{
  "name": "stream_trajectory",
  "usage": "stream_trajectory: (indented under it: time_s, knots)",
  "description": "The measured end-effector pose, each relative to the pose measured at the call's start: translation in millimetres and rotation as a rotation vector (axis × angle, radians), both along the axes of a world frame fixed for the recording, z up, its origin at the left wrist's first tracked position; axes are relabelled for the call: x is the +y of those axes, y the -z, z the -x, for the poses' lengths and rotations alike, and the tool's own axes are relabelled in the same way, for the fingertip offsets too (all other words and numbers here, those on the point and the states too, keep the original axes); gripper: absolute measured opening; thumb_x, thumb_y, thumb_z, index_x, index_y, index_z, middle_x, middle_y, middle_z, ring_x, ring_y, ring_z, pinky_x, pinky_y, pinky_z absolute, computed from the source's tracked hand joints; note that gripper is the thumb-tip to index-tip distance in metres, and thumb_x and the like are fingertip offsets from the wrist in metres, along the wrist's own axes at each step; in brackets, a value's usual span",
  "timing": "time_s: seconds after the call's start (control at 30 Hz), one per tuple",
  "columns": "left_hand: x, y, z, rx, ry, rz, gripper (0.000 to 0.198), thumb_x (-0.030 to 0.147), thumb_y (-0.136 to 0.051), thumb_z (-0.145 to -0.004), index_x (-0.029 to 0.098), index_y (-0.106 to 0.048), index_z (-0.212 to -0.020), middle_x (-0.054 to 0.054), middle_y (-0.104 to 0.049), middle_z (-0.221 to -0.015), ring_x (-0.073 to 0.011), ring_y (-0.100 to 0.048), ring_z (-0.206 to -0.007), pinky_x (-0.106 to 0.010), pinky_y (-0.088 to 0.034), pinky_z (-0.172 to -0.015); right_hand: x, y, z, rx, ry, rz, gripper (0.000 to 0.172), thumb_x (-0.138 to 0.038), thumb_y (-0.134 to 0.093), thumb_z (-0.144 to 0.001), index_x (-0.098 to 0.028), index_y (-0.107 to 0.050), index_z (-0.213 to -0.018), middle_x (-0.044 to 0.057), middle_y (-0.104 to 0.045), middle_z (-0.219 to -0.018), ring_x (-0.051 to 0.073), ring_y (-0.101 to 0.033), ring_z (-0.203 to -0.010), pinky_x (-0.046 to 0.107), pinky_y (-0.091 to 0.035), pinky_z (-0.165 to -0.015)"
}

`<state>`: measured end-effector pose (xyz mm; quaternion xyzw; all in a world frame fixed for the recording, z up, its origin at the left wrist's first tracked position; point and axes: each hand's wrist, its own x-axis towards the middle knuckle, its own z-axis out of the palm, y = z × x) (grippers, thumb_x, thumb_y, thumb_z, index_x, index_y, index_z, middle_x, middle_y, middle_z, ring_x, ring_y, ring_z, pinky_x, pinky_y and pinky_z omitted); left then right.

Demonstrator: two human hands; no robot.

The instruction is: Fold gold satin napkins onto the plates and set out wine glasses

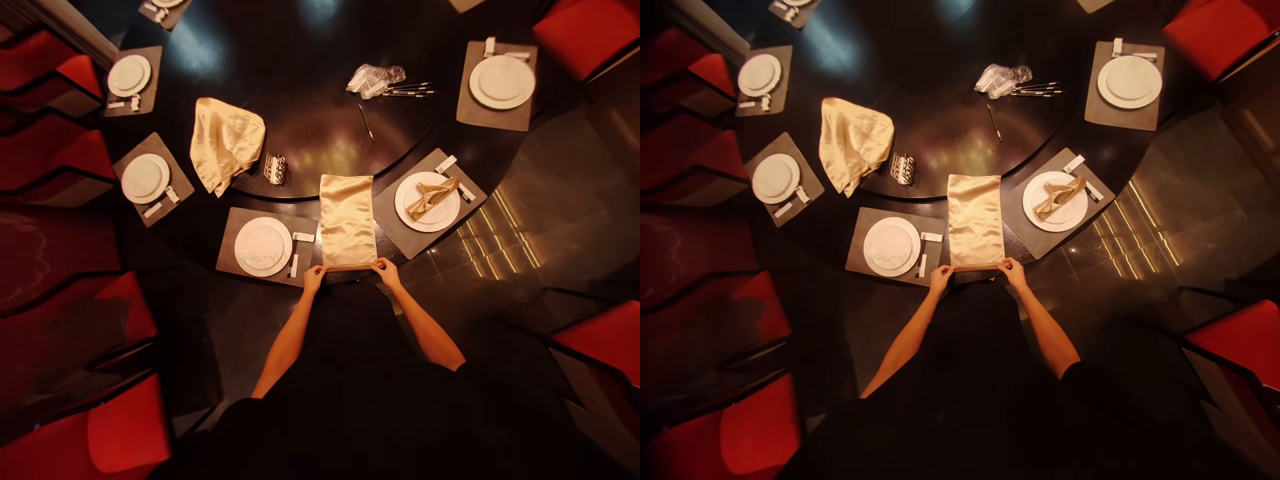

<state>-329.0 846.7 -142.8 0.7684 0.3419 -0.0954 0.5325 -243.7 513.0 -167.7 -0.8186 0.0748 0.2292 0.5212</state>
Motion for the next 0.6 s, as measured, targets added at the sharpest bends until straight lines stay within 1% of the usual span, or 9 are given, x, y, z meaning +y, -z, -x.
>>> stream_trajectory:
  time_s: [0.07,0.13,0.2,0.27,0.3,0.43,0.5,0.6]
  knots:
    - [0.6,6.6,2.8,0.013,-0.029,0.026,0.009,0.025,-0.081,-0.079,0.020,-0.080,-0.085,-0.005,-0.076,-0.082,-0.0212,-0.071,-0.082,-0.030,-0.058,-0.083,-5.8,11.0,6.3,-0.009,-0.081,0.018,0.033,-0.043,-0.084,-0.074,-0.020,-0.076,-0.096,0.007,-0.079,-0.097,0.024,-0.067,-0.094,0.033,-0.054,-0.094]
    - [-1.4,12.9,2.8,0.027,-0.064,0.062,0.015,0.030,-0.081,-0.079,0.018,-0.078,-0.089,-0.004,-0.073,-0.080,-0.0199,-0.071,-0.076,-0.029,-0.059,-0.073,-9.2,20.2,8.5,0.001,-0.102,0.048,0.030,-0.044,-0.082,-0.076,-0.020,-0.078,-0.093,0.008,-0.080,-0.097,0.024,-0.068,-0.092,0.033,-0.054,-0.091]
    - [-4.7,18.0,1.0,0.035,-0.106,0.101,0.022,0.034,-0.081,-0.079,0.017,-0.075,-0.091,-0.003,-0.071,-0.079,-0.0184,-0.070,-0.072,-0.028,-0.059,-0.066,-9.3,27.7,7.1,0.034,-0.038,0.096,0.031,-0.049,-0.077,-0.081,-0.019,-0.078,-0.090,0.009,-0.080,-0.094,0.024,-0.069,-0.088,0.031,-0.054,-0.087]
    - [-7.3,20.8,-1.9,0.032,-0.151,0.130,0.025,0.037,-0.082,-0.079,0.016,-0.072,-0.089,-0.001,-0.067,-0.076,-0.0162,-0.069,-0.070,-0.027,-0.061,-0.066,-5.9,33.2,3.4,0.056,0.032,0.140,0.036,-0.053,-0.073,-0.084,-0.018,-0.078,-0.087,0.010,-0.080,-0.091,0.024,-0.068,-0.085,0.030,-0.053,-0.084]
    - [-7.9,21.0,-3.5,0.028,-0.172,0.139,0.026,0.038,-0.083,-0.078,0.016,-0.070,-0.087,0.001,-0.065,-0.073,-0.0149,-0.067,-0.069,-0.028,-0.063,-0.068,-3.3,35.0,1.4,0.058,0.044,0.148,0.038,-0.055,-0.072,-0.084,-0.018,-0.079,-0.086,0.009,-0.080,-0.090,0.023,-0.068,-0.084,0.030,-0.052,-0.083]
    - [-6.1,16.8,-9.0,0.020,-0.218,0.159,0.027,0.035,-0.086,-0.074,0.017,-0.067,-0.079,0.003,-0.060,-0.066,-0.0119,-0.063,-0.065,-0.030,-0.066,-0.075,9.2,36.0,-3.2,0.081,0.002,0.131,0.037,-0.054,-0.077,-0.076,-0.018,-0.079,-0.084,0.006,-0.078,-0.086,0.021,-0.066,-0.080,0.027,-0.050,-0.077]
    - [-3.7,14.4,-10.7,0.026,-0.225,0.161,0.025,0.032,-0.087,-0.073,0.017,-0.067,-0.077,0.003,-0.060,-0.065,-0.0126,-0.063,-0.064,-0.030,-0.065,-0.072,13.7,33.7,-2.1,0.139,0.037,0.148,0.034,-0.052,-0.078,-0.073,-0.019,-0.078,-0.079,0.005,-0.077,-0.082,0.020,-0.066,-0.079,0.025,-0.049,-0.074]
    - [0.4,14.3,-11.8,0.039,-0.224,0.162,0.024,0.027,-0.088,-0.069,0.018,-0.067,-0.076,0.003,-0.062,-0.067,-0.0126,-0.063,-0.063,-0.027,-0.063,-0.067,17.1,29.3,1.6,0.217,0.131,0.186,0.034,-0.053,-0.077,-0.073,-0.020,-0.073,-0.069,0.004,-0.073,-0.070,0.020,-0.065,-0.073,0.024,-0.048,-0.068]
